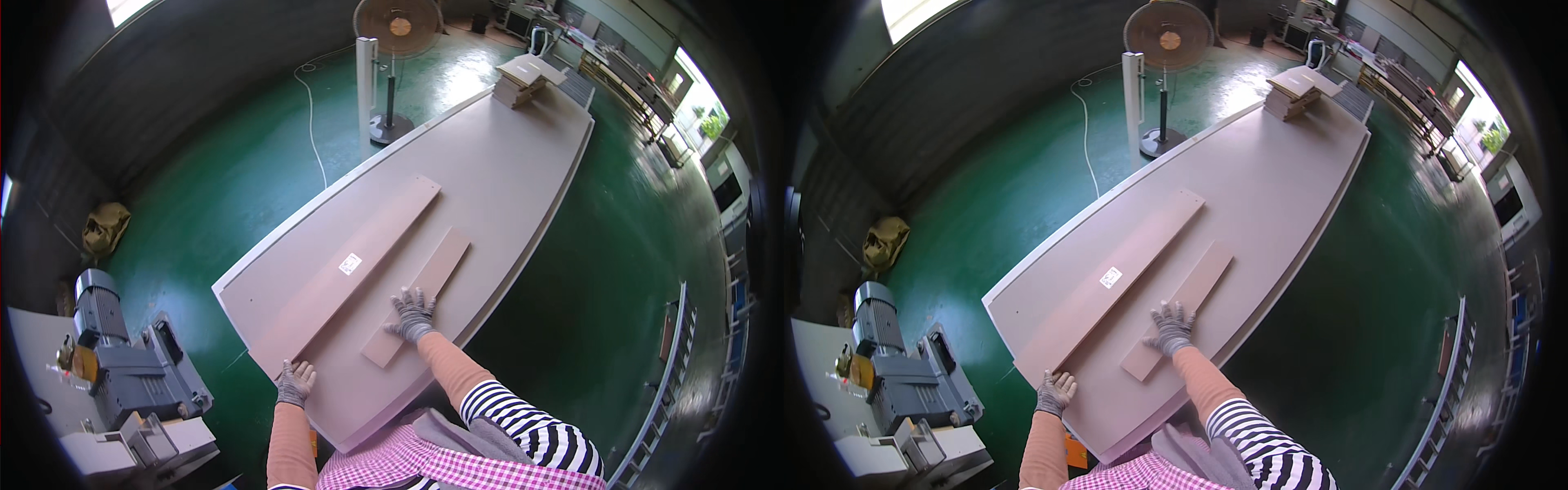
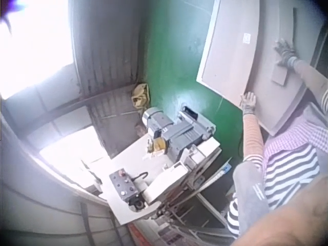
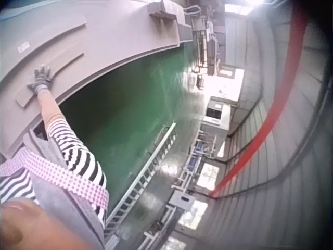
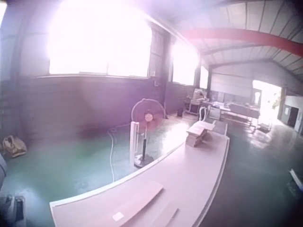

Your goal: The person picks up wood panels and feeds them into an industrial edge banding machine. They align each panel with the machine's intake and push it forward until the internal conveyor catches it, handling several panels one by one.

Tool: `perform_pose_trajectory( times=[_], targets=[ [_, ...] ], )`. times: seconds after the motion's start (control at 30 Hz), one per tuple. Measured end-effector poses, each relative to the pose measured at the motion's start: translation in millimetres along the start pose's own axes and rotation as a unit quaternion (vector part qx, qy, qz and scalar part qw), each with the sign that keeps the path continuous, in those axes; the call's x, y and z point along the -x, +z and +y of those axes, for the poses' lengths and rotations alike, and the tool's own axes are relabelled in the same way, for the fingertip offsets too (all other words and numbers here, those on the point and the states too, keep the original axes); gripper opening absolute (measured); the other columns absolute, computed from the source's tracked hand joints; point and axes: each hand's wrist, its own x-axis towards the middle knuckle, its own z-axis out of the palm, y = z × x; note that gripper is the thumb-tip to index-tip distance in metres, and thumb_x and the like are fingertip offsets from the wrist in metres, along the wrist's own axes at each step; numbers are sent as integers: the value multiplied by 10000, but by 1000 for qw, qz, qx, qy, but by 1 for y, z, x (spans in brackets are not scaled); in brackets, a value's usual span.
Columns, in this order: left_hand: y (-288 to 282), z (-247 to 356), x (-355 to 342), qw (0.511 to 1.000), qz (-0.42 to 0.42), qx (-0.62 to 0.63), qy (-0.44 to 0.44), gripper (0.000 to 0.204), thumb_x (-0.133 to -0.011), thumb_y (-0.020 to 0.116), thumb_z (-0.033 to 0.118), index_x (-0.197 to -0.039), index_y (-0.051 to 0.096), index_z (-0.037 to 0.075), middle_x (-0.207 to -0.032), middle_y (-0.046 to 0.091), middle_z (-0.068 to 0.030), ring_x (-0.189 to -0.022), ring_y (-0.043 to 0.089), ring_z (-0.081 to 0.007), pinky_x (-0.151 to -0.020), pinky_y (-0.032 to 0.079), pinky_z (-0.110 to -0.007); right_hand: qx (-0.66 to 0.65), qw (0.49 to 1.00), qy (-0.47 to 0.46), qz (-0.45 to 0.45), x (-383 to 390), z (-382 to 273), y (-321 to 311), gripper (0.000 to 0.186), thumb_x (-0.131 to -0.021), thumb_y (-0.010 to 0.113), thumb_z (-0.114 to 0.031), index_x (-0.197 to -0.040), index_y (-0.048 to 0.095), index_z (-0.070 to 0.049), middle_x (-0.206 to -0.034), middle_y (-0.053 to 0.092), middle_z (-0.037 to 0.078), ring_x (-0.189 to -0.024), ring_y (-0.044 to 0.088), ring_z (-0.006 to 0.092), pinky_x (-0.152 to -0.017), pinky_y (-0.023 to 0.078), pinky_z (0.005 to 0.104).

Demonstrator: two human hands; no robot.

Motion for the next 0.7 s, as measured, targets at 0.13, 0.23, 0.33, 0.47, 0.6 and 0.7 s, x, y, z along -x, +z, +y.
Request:
perform_pose_trajectory(
  times=[0.13,0.23,0.33,0.47,0.6,0.7],
  targets=[
    [4,-9,16,987,-64,-144,17,576,-951,510,425,-1364,369,48,-1437,378,-212,-1350,342,-375,-1068,338,-509,-51,998,36,9,17,12,3,941,-734,547,-738,-1497,229,-288,-1589,80,16,-1448,-29,380,-1075,59,701],
    [-24,-10,52,986,-85,-138,23,583,-938,532,398,-1371,371,42,-1423,381,-233,-1321,369,-401,-1059,345,-517,-69,997,36,0,28,25,4,914,-742,568,-709,-1490,239,-300,-1581,70,-4,-1447,-32,361,-1078,45,703],
    [-83,-1,100,989,-78,-110,53,563,-927,542,382,-1352,403,40,-1413,394,-229,-1291,400,-407,-1057,345,-524,-73,997,37,-3,33,25,1,922,-735,576,-709,-1489,243,-298,-1583,73,-4,-1448,-37,362,-1076,41,705],
    [-146,15,179,980,15,-59,188,519,-932,532,394,-1337,445,82,-1398,429,-157,-1277,419,-344,-1052,353,-498,-55,998,20,-17,27,11,6,929,-733,563,-721,-1492,241,-292,-1592,51,5,-1450,-65,358,-1079,30,697],
    [-155,53,252,941,22,-20,337,536,-916,596,381,-1321,464,56,-1242,548,-147,-1129,544,-300,-990,429,-429,-41,999,9,6,25,-4,9,949,-718,599,-708,-1485,271,-255,-1591,51,93,-1446,-42,394,-1054,8,715],
    [-164,106,280,909,6,38,416,488,-932,584,331,-1310,475,42,-1218,572,-141,-1093,580,-268,-943,477,-402,-43,995,80,44,22,-10,21,981,-688,683,-646,-1465,306,-181,-1564,143,143,-1447,75,355,-1071,65,691]
  ],
)
